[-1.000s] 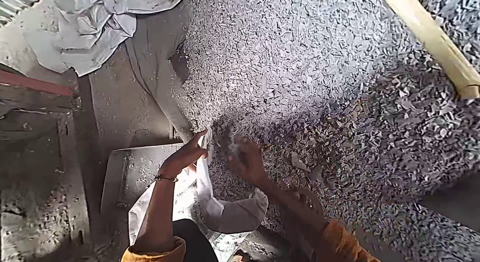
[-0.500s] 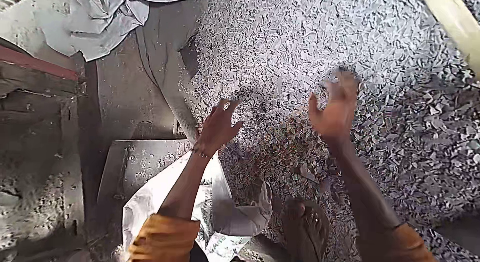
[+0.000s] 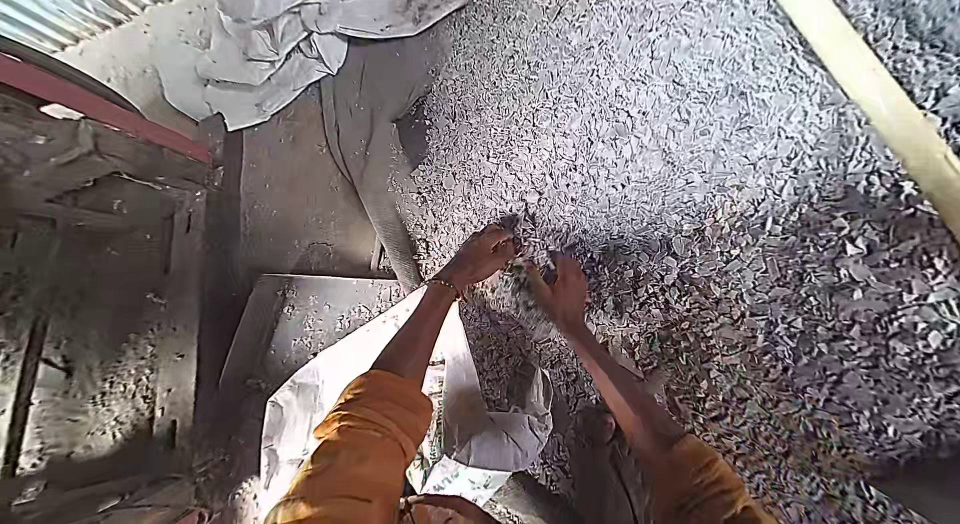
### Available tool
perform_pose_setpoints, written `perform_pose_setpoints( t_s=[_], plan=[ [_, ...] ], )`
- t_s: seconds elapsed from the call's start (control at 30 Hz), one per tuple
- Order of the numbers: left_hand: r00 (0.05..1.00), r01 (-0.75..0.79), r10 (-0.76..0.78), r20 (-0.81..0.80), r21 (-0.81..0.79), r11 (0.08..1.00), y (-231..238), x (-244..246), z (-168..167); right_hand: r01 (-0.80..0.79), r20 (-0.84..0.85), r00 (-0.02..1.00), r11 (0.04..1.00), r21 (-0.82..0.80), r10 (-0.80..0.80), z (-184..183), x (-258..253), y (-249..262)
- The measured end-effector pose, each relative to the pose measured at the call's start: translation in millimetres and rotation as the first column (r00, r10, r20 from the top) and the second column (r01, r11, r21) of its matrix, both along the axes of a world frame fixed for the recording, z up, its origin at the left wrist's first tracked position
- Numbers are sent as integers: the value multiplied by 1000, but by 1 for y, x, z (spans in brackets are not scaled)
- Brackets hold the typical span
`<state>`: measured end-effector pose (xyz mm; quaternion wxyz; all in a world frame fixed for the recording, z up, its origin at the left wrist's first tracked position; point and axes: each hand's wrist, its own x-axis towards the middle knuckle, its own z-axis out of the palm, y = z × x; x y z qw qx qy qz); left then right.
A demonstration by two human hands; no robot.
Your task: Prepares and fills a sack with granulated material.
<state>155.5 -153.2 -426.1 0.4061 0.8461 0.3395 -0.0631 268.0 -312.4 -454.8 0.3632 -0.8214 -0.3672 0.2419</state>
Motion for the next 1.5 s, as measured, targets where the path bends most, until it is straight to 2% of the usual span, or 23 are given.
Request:
perform_pose_setpoints(
  t_s=[0.07,0.13,0.2,0.27,0.33,0.4,0.43,0.47,0.5,0.53,0.57,0.6,0.63,0.67,0.73,0.77,0.83,0.9,0.97,1.03,1.13,1.33,1.5],
  plan=[
    [975,115,-130,-181,-89,989,0,-14,17,25,-169,986,997,68,-13,-3,-33,-11],
    [859,224,-283,-426,-184,957,-7,-28,30,5,-362,932,999,53,15,-2,-64,-20],
    [643,273,-391,-659,-280,921,-26,-46,32,-58,-536,842,998,15,57,-3,-97,-29],
    [388,309,-435,-813,-330,892,-56,-70,29,-249,-621,757,968,17,205,-8,-129,-45],
    [174,345,-429,-886,-353,869,-83,-87,43,-540,-575,653,835,101,492,-20,-151,-59],
    [46,387,-445,-894,-394,834,-95,-100,57,-745,-480,509,645,169,715,-24,-154,-63],
    [-5,415,-468,-884,-428,803,-96,-103,64,-824,-452,425,542,165,784,-21,-147,-62],
    [-41,444,-488,-872,-454,773,-95,-102,71,-858,-438,389,491,147,811,-16,-135,-59],
    [-63,461,-507,-860,-476,749,-91,-98,77,-843,-401,438,522,129,805,-11,-119,-58],
    [-68,462,-534,-842,-501,731,-85,-90,81,-774,-336,564,625,101,754,-2,-99,-58],
    [-32,460,-577,-816,-524,717,-76,-82,82,-643,-242,728,761,82,641,6,-77,-60],
    [74,462,-624,-778,-528,713,-65,-75,77,-473,-154,866,879,56,476,13,-51,-63],
    [255,472,-662,-704,-507,721,-52,-70,69,-278,-46,959,960,38,280,19,-23,-67],
    [465,471,-663,-587,-470,747,-39,-62,61,-94,79,993,995,41,90,22,9,-73],
    [750,454,-542,-380,-301,839,-12,-33,51,160,290,942,986,47,-167,29,74,-93],
    [870,379,-410,-274,-158,912,2,-19,46,241,367,897,969,62,-247,30,103,-103],
    [991,132,-131,-20,114,985,26,3,32,352,436,826,931,97,-357,23,144,-118],
    [993,-49,31,110,167,985,48,15,7,399,438,800,909,120,-409,2,158,-119],
    [981,-156,135,137,161,975,54,20,-13,411,435,802,906,98,-410,-12,150,-105],
    [974,-190,163,157,177,966,48,20,-25,419,394,818,903,92,-420,-13,134,-88],
    [958,-215,197,210,64,975,29,9,-30,379,334,853,916,132,-401,-12,104,-69],
    [991,-135,135,2,-21,991,-1,13,-23,167,189,958,955,246,-217,-22,36,-34],
    [974,-88,72,-214,-68,994,-13,8,-13,109,-227,970,990,87,-86,-11,-17,-24]
  ],
)
